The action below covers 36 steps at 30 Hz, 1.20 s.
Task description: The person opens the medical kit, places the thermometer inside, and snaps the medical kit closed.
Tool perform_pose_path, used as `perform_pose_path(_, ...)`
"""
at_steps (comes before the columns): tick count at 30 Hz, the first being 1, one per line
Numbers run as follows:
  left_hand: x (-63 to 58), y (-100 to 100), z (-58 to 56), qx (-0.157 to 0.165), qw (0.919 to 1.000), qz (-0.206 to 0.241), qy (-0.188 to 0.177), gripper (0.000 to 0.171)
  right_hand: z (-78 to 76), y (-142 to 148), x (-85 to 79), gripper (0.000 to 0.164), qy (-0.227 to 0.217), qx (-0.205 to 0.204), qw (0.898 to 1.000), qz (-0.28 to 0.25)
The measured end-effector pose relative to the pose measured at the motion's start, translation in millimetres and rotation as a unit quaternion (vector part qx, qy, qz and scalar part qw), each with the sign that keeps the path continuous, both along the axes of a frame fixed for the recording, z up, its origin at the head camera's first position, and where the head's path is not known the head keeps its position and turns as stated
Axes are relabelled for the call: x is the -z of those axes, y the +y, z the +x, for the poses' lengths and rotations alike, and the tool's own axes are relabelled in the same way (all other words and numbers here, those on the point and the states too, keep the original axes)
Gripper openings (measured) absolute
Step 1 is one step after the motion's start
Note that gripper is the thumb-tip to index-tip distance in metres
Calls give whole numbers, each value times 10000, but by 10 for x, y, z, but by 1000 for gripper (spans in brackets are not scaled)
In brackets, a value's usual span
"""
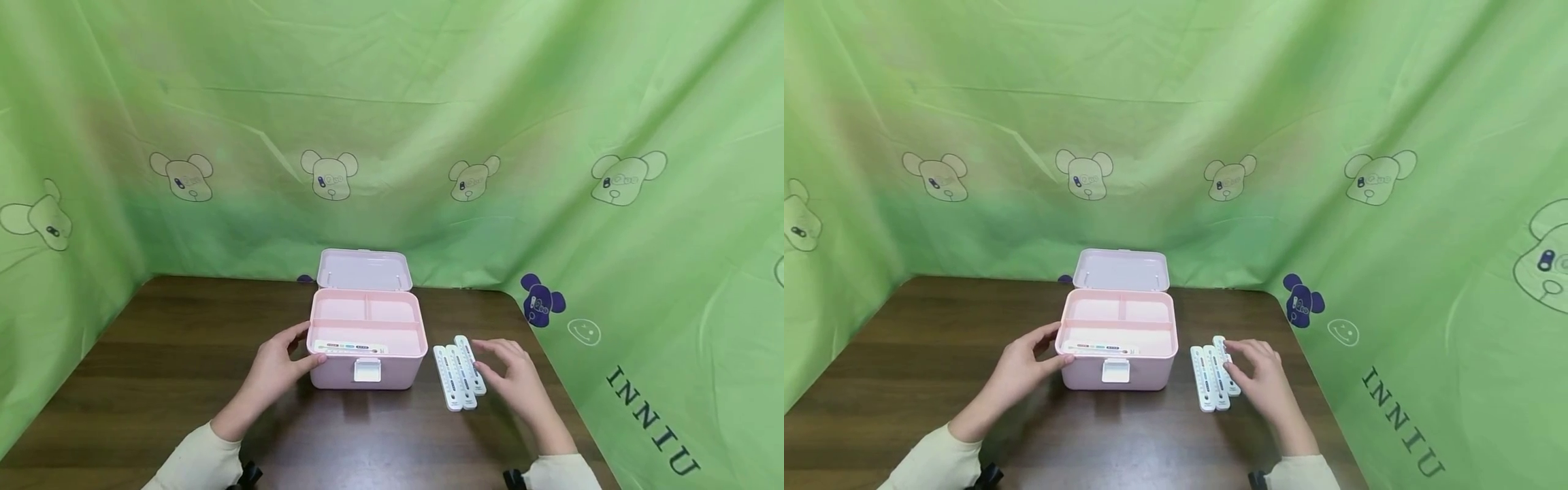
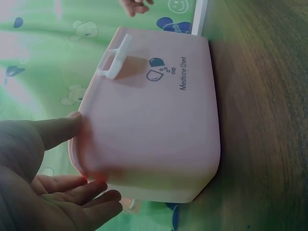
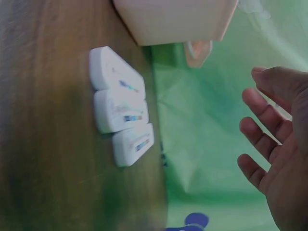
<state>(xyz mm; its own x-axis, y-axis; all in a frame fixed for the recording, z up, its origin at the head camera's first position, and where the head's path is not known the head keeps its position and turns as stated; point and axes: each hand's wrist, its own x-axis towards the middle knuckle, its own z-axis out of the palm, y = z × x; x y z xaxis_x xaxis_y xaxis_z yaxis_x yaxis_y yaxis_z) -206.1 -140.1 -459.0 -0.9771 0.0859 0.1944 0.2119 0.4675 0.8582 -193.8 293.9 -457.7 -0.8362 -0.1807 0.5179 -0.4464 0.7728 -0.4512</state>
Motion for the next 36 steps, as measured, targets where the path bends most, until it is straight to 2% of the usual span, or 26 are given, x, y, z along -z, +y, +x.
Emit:
perform_pose_path(8, 27, -57, -7, 49, 10000, 28, 60, 72, 8, 82, 255, 41, -557, 391, 9972, -318)
perform_pose_path(15, 42, -59, -6, 97, 9999, -33, 70, 71, 16, 129, 377, 42, -1190, 673, 9897, -430)
perform_pose_path(23, 18, -42, 2, 93, 9998, -76, 139, 68, -8, 216, 582, 51, -1938, 799, 9739, -870)
perform_pose_path(26, 15, -49, 3, 141, 9998, -63, 132, 69, -5, 231, 636, 54, -2068, 887, 9715, -742)
perform_pose_path(32, 8, -53, 10, 150, 9998, -44, 76, 71, 36, 227, 674, 58, -2046, 1011, 9736, -98)
perform_pose_path(36, 10, -49, 9, 152, 9998, -56, 71, 69, 47, 202, 695, 59, -1981, 1121, 9737, 44)
